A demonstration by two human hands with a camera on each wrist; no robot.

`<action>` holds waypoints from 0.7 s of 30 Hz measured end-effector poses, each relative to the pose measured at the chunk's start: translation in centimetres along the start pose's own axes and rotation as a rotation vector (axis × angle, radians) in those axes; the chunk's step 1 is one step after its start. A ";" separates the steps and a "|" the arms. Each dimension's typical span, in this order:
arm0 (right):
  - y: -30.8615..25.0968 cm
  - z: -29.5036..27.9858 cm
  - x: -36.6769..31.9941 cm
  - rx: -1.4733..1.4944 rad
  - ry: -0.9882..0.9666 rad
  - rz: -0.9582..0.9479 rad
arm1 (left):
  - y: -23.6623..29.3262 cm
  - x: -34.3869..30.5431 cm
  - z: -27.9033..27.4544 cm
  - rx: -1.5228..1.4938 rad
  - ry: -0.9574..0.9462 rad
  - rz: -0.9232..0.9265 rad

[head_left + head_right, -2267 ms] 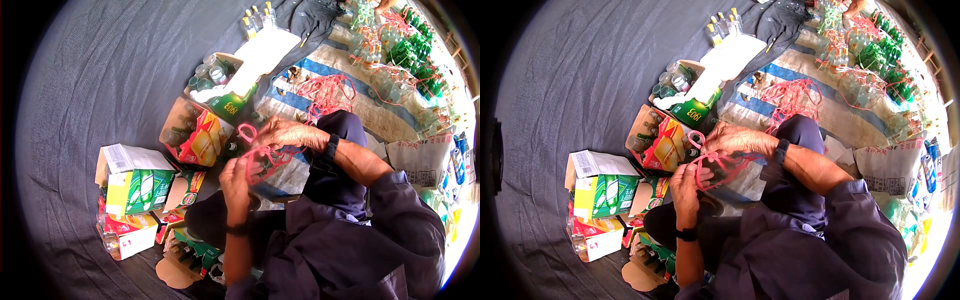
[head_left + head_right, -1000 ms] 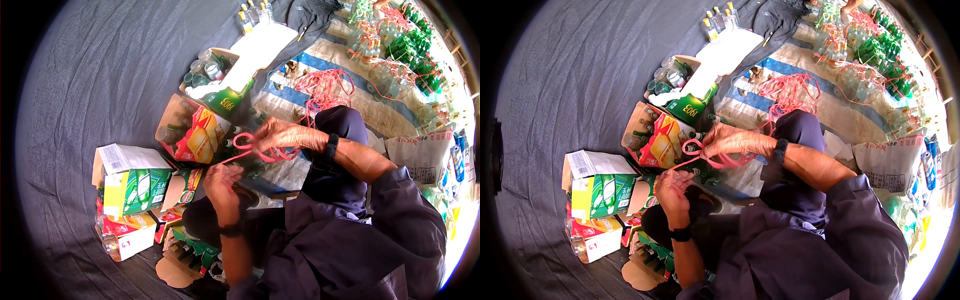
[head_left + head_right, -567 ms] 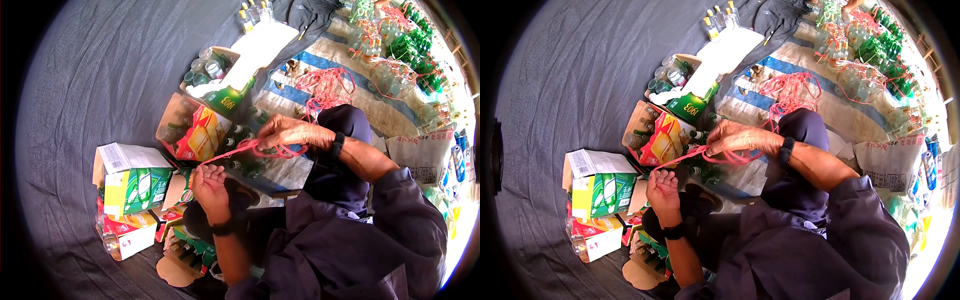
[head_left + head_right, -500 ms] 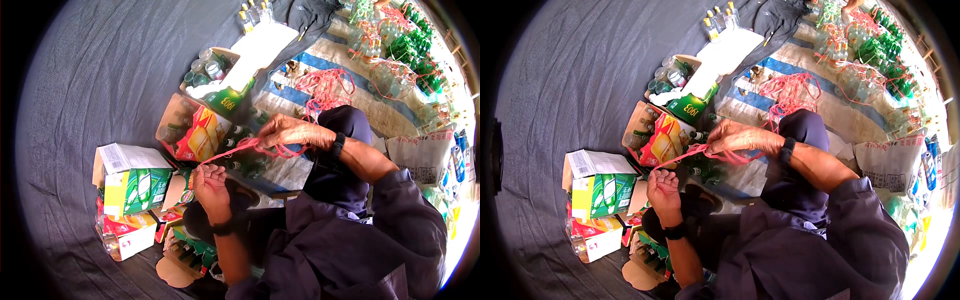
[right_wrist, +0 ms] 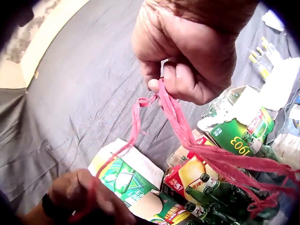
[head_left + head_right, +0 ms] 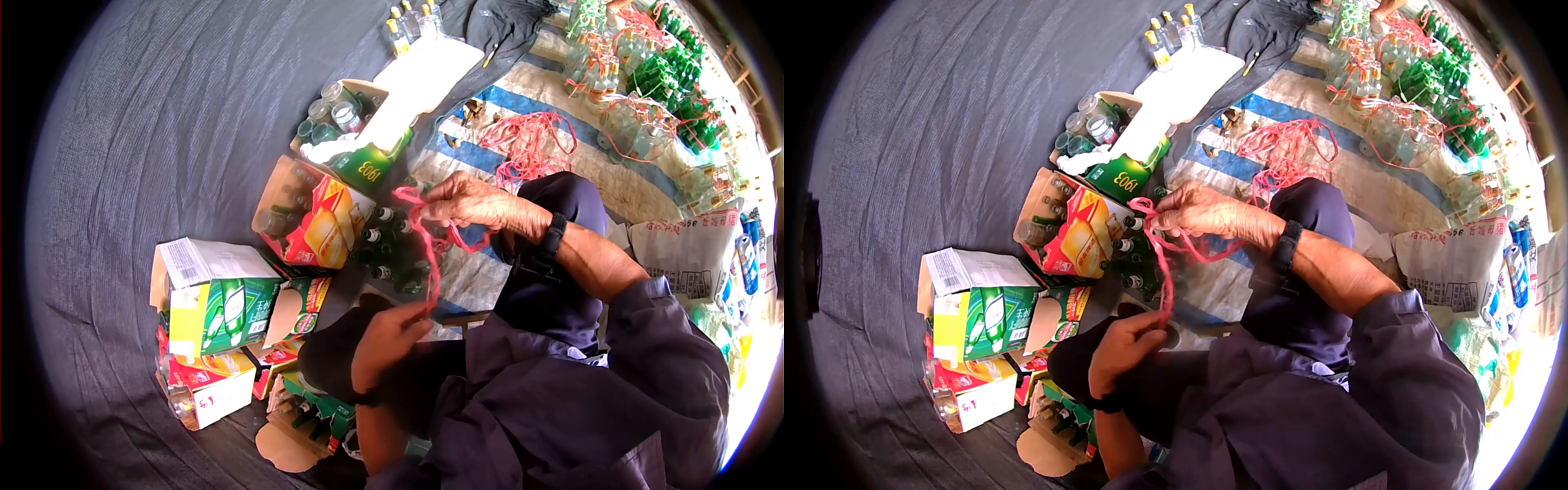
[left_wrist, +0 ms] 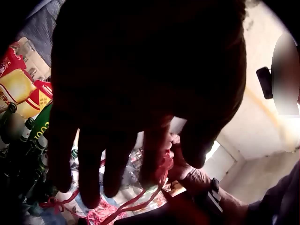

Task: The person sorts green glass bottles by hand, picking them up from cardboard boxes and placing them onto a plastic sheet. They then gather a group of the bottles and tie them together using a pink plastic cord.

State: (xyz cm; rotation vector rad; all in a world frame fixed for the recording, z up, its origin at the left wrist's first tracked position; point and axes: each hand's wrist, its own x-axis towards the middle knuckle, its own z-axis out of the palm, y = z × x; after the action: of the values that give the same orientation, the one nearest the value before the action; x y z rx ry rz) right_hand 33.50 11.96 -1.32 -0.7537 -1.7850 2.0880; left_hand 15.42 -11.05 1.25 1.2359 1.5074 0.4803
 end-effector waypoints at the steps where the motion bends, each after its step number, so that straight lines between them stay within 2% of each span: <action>1: 0.2 -0.1 0.0 -0.013 -0.033 -0.036 | 0.1 0.4 0.3 -0.001 0.001 0.000; 3: 0.2 -0.2 -0.2 -0.028 -0.067 -0.072 | 0.0 1.7 0.8 0.166 0.228 0.053; 4: -0.1 -0.2 -0.4 -0.031 -0.102 -0.061 | 0.0 2.7 1.1 0.163 0.231 0.053; 6: -0.3 0.0 -0.5 -0.033 -0.142 -0.052 | 0.2 5.0 1.5 -0.114 0.595 0.324; 8: -0.1 0.0 -0.4 0.054 -0.266 -0.031 | 1.0 6.5 1.7 -0.169 0.583 0.331; 11: 0.4 0.1 -0.3 -0.013 -0.285 -0.053 | 1.7 8.0 2.3 -0.341 0.558 0.374; 16: -0.4 0.1 -0.6 -0.097 -0.259 -0.044 | 1.2 6.9 1.9 -0.327 0.717 0.168; 17: 0.0 0.1 -0.4 -0.127 -0.231 -0.108 | 1.0 6.5 1.6 -0.299 0.750 0.097; 19: 0.1 0.2 -0.3 -0.154 -0.205 -0.172 | 1.6 5.7 1.4 -0.328 0.778 0.104; 21: 0.0 0.1 -0.4 -0.121 -0.215 -0.089 | 1.4 5.0 0.9 -0.348 0.739 0.119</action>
State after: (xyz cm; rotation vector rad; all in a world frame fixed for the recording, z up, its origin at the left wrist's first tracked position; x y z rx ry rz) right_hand 33.82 11.68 -1.22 -0.4842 -2.0327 2.0850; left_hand 17.45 -6.45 -0.24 0.9077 1.8450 1.3254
